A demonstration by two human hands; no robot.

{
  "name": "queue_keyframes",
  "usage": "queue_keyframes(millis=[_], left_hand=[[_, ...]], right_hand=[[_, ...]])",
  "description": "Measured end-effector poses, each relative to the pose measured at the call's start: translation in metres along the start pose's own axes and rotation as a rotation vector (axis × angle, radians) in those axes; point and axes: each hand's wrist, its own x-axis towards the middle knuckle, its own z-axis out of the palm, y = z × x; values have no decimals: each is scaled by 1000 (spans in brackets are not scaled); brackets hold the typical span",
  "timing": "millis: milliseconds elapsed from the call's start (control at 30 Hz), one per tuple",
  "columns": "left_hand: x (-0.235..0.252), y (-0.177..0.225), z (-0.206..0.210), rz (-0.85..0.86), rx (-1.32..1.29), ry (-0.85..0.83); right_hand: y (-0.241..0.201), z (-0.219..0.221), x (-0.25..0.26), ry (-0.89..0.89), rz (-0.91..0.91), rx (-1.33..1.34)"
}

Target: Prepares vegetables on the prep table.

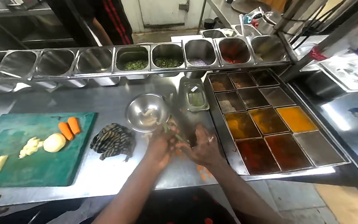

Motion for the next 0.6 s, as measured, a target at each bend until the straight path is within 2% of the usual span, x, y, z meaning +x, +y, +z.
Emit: queue_keyframes(millis=[100,167,267,400,467,533,600], left_hand=[[-1,-2,1,-9,15,10],[1,-5,3,26,37,60],[13,-10,5,133,84,103],[46,-2,5,331,143,276],[61,1,2,416,405,266],[73,-2,4,325,846,135],[84,-3,20,197,1341,-9]], right_hand=[[-3,3,-1,-37,-27,9],[-6,5,-6,-146,21,56],[-1,5,-15,-304,191,175],[15,-13,-22,-385,454,194],[25,-29,-17,-483,707,257],[34,-36,-13,-464,874,319],[35,-36,-7,-367,965,357]])
